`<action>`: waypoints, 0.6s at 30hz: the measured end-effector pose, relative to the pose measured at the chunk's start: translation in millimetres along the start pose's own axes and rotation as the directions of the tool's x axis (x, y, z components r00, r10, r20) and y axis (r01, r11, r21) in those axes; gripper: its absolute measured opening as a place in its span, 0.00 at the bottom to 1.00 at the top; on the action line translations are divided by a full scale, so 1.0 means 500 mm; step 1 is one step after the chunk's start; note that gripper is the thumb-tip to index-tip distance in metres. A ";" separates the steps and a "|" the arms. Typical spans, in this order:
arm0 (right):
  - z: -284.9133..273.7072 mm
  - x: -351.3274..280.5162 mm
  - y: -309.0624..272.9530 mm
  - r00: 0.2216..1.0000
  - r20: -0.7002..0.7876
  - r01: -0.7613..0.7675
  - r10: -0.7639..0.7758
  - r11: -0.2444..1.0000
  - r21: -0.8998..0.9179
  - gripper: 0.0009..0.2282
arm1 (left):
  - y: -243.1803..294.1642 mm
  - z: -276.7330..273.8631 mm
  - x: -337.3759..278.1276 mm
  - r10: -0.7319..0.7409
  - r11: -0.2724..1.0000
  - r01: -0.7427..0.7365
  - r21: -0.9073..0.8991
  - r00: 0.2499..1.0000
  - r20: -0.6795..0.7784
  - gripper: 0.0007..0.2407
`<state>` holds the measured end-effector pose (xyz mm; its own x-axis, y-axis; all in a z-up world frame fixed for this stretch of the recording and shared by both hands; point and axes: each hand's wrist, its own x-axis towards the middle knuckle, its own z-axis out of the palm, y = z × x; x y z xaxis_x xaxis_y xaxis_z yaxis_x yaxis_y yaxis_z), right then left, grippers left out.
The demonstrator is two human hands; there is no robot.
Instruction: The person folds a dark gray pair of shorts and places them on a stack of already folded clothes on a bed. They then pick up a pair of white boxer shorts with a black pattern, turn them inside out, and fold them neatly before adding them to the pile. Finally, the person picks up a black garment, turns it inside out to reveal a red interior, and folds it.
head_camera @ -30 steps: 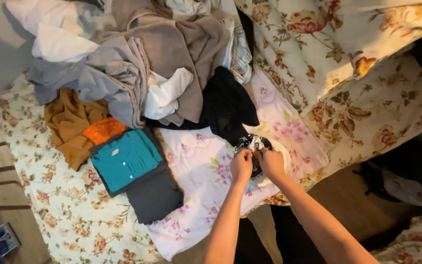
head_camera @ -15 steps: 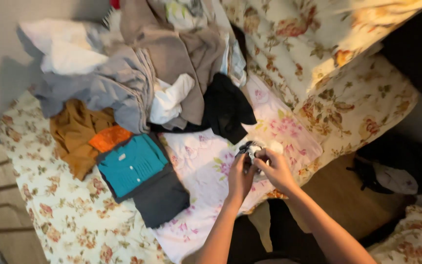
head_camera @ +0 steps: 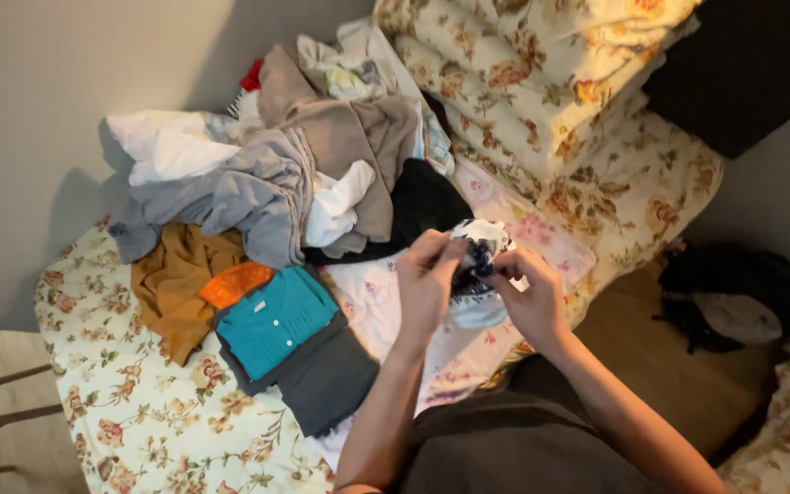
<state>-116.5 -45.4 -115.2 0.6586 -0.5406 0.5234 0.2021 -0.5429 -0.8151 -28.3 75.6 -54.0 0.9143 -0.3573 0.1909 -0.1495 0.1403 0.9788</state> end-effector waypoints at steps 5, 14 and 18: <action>-0.028 0.014 -0.021 0.996 -0.062 0.061 -0.065 0.997 -0.054 0.08 | 0.071 -0.062 -0.006 0.020 0.997 -0.022 -0.078 0.999 -0.030 0.12; 0.023 0.001 -0.142 0.965 0.090 0.253 -0.246 0.965 -0.068 0.07 | 0.105 -0.069 -0.031 -0.060 0.990 0.061 -0.125 0.998 0.011 0.13; 0.039 0.012 -0.157 0.979 0.185 0.082 -0.089 0.996 0.041 0.03 | 0.091 -0.112 -0.016 -0.058 0.987 0.046 -0.156 0.996 -0.075 0.14</action>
<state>-114.4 6.3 -53.1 0.7606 -0.3624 0.5387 0.2853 -0.5587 -0.7787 -21.1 136.5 -15.4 0.9470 -0.2950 0.1273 -0.0467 0.2659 0.9629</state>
